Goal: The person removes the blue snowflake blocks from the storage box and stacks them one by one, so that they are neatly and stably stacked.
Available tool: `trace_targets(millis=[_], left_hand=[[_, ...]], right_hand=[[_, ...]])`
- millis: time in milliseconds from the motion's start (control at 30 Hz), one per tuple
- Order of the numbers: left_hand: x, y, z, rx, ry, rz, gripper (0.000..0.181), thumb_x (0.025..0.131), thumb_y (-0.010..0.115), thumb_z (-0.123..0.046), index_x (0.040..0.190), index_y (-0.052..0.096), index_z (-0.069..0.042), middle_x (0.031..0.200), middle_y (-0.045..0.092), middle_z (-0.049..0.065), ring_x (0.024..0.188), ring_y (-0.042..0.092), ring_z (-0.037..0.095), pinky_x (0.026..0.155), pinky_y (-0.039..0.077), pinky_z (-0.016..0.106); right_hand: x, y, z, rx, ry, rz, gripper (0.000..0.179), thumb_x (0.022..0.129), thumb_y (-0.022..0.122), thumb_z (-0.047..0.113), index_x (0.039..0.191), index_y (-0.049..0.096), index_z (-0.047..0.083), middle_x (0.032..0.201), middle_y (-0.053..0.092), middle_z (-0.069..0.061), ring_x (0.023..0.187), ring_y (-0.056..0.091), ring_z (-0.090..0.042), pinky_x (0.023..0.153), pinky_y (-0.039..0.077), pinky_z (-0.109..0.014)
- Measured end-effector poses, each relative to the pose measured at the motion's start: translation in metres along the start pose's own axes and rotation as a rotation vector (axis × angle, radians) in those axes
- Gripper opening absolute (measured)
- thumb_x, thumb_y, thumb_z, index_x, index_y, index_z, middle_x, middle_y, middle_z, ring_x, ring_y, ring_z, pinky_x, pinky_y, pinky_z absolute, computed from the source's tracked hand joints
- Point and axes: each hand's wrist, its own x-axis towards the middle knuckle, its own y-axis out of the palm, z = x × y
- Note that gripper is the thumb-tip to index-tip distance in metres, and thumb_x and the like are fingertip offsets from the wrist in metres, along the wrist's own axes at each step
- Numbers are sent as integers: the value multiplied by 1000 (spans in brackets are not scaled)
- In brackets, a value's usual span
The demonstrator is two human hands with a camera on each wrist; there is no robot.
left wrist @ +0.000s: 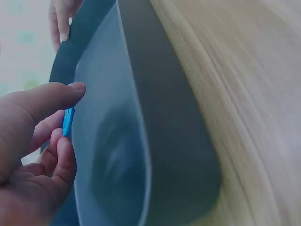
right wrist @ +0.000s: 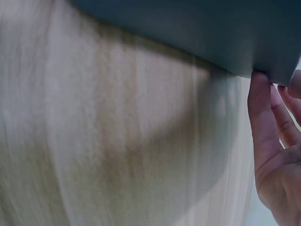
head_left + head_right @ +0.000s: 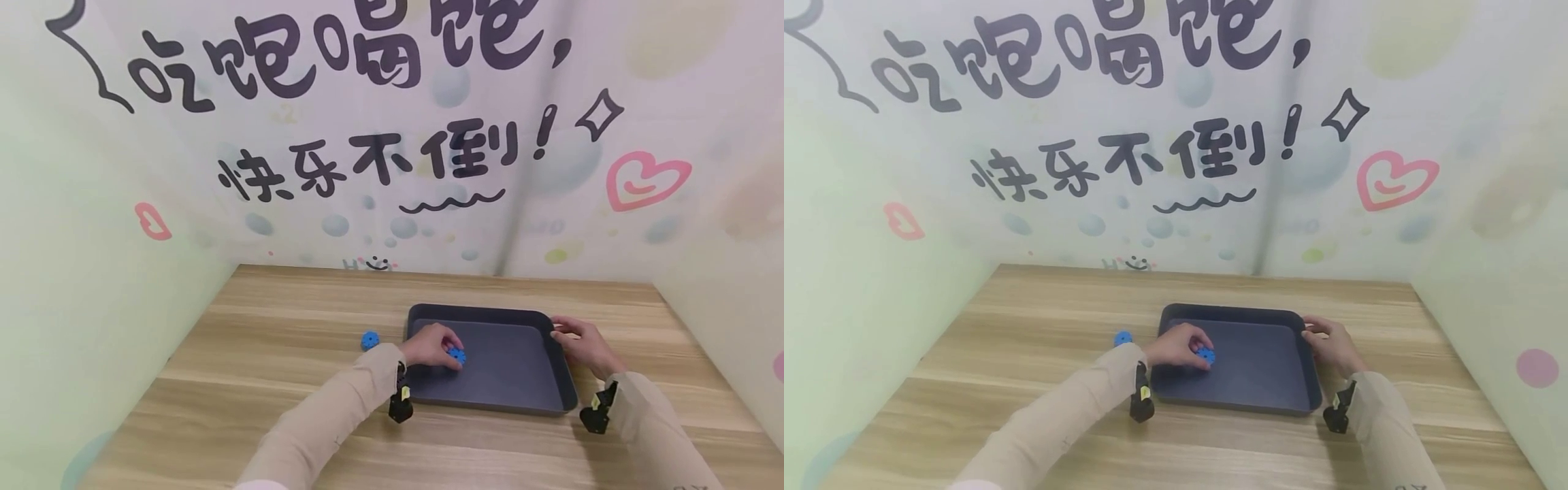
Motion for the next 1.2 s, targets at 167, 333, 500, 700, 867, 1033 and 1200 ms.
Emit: trace_targets(millis=[167,333,500,700,867,1033,1200], left_hand=[[-4,-10,8,1,40,23,30,67,78,-24,89,65,-8,78,58,-5,72,51,5,67,44,16],[-10,-22,10,6,96,-6,33,68,77,-23,92,65,-5,81,58,-3,73,52,7,68,45,18],[-26,-35,2,-2,56,-34,32,69,75,-14,96,63,-3,86,57,-1,78,51,10,71,43,19],[-43,-48,8,29,90,-77,30,71,74,-12,97,63,-3,88,57,1,81,52,13,70,43,20],[-55,-61,23,40,115,-130,31,71,73,-12,99,63,-2,91,57,4,81,52,15,69,44,23],[-66,-70,37,9,93,-190,34,73,71,-10,105,62,-2,100,59,6,85,52,18,70,45,25],[-76,-73,46,-21,73,-232,32,74,70,-7,105,61,0,99,58,10,85,52,21,71,48,27]], right_hand=[[-1,1,1,-7,8,2,47,92,48,13,129,32,-10,115,41,-34,85,54,-22,64,50,-36],[-1,1,0,-8,6,-6,47,92,48,14,129,32,-10,115,42,-34,85,54,-22,64,50,-36],[-2,1,-2,10,-6,-3,46,91,48,13,128,33,-10,114,42,-33,82,53,-18,62,50,-35],[-2,1,-3,6,-6,-9,46,91,48,14,128,34,-10,114,43,-33,81,54,-19,62,50,-36],[-2,1,-4,-5,-11,-7,45,92,48,15,127,35,-9,115,43,-33,83,54,-19,64,50,-36],[-1,0,-4,-13,-13,-11,45,91,48,14,128,35,-8,115,43,-33,83,54,-19,63,50,-35],[-1,1,-4,-15,-10,-12,45,91,48,14,128,35,-8,115,42,-33,84,54,-21,63,50,-35]])
